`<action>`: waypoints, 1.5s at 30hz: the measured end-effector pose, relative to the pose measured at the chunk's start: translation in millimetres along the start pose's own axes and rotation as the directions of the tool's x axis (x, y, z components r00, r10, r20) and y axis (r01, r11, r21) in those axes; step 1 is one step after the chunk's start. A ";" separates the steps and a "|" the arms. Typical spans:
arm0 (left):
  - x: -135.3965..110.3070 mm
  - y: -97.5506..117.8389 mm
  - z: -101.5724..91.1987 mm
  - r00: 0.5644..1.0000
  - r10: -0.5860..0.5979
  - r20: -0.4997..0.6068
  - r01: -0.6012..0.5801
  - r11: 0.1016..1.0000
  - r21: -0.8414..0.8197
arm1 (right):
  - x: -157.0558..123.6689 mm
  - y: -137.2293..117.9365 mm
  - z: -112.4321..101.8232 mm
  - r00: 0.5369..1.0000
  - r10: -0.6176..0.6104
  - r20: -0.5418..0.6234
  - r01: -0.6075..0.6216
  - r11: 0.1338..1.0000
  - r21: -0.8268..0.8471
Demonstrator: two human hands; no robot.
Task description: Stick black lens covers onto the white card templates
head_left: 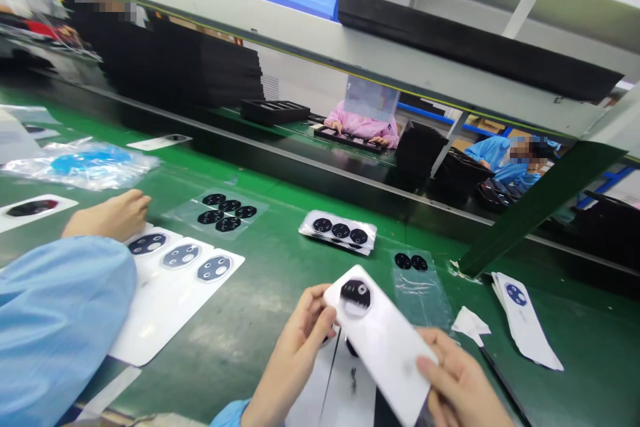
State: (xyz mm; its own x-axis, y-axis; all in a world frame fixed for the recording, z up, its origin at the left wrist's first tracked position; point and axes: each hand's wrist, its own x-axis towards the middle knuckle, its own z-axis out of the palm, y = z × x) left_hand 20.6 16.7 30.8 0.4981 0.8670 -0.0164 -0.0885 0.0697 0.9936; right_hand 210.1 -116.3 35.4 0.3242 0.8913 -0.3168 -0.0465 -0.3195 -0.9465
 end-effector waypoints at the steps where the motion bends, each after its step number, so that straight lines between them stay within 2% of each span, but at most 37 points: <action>1: -1.5 -0.7 -4.0 0.999 0.029 0.013 -0.030 0.997 0.076 | 8.5 -12.7 -10.3 1.000 -0.001 -0.024 0.001 1.000 0.008; 3: -7.8 -4.4 -11.1 0.996 0.048 0.071 -0.065 0.962 0.263 | 34.1 -36.6 -34.2 0.973 -0.106 -0.204 0.120 0.991 0.058; 5: -17.3 -11.1 -16.1 0.980 0.072 0.185 -0.142 0.903 0.405 | 69.0 -54.0 -59.0 0.929 -0.130 -0.347 0.162 0.984 0.067; 9: -32.4 -24.3 -20.9 0.908 0.186 0.375 -0.362 0.799 0.480 | 143.7 -67.5 -98.0 0.879 -0.098 -0.467 0.123 0.992 0.024; 11: -31.6 -24.7 -23.2 0.886 0.151 0.439 -0.389 0.758 0.524 | 172.8 -67.8 -109.7 0.863 -0.090 -0.497 0.097 0.995 -0.011; 14: -19.7 -15.4 -25.0 0.892 0.063 0.447 -0.360 0.695 0.622 | 201.1 -65.2 -121.1 0.860 -0.094 -0.501 0.058 0.995 -0.086; 19: 10.5 2.6 -12.7 0.876 -0.010 0.483 -0.406 0.524 0.749 | 213.3 -58.2 -138.7 0.878 -0.110 -0.465 -0.045 0.950 -0.310; 23: 29.2 4.6 3.7 0.860 -0.075 0.504 -0.415 0.472 0.778 | 199.5 -51.0 -143.1 0.921 -0.161 -0.355 -0.070 0.828 -0.557; 26: 37.5 4.6 12.0 0.854 -0.120 0.506 -0.415 0.430 0.802 | 189.4 -42.6 -130.0 0.973 -0.153 -0.174 -0.020 0.693 -0.721; 29: 42.7 5.5 16.1 0.839 -0.165 0.519 -0.427 0.393 0.814 | 191.7 -35.2 -110.1 0.991 -0.131 -0.036 0.043 0.557 -0.829; 33: 46.6 6.4 19.8 0.829 -0.181 0.530 -0.441 0.372 0.817 | 207.8 -33.9 -92.8 0.991 -0.125 0.052 0.099 0.407 -0.908; 36: 45.4 6.8 21.5 0.836 -0.159 0.526 -0.452 0.343 0.823 | 217.1 -36.1 -87.8 0.988 -0.124 0.093 0.129 0.330 -0.935; 38: 43.2 6.7 20.1 0.805 -0.105 0.584 -0.512 0.373 0.774 | 222.3 -36.2 -86.8 0.986 -0.120 0.113 0.144 0.295 -0.945; 40: 40.7 6.8 16.0 0.798 -0.041 0.601 -0.527 0.437 0.729 | 228.6 -34.7 -87.1 0.985 -0.112 0.133 0.158 0.270 -0.950; 43: 34.8 8.9 7.2 0.782 -0.014 0.624 -0.480 0.625 0.615 | 237.1 -31.8 -88.5 0.982 -0.112 0.154 0.179 0.260 -0.949; 45: 28.6 11.3 2.4 0.774 -0.046 0.631 -0.382 0.761 0.524 | 238.5 -30.2 -89.5 0.979 -0.132 0.155 0.185 0.265 -0.946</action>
State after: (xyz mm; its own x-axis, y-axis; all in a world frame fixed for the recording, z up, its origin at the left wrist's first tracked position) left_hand 35.9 41.1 41.8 0.9343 0.3563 0.0122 0.1942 -0.5372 0.8208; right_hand 373.4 77.1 -6.0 0.1774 0.9647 -0.1948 0.9418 -0.2238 -0.2510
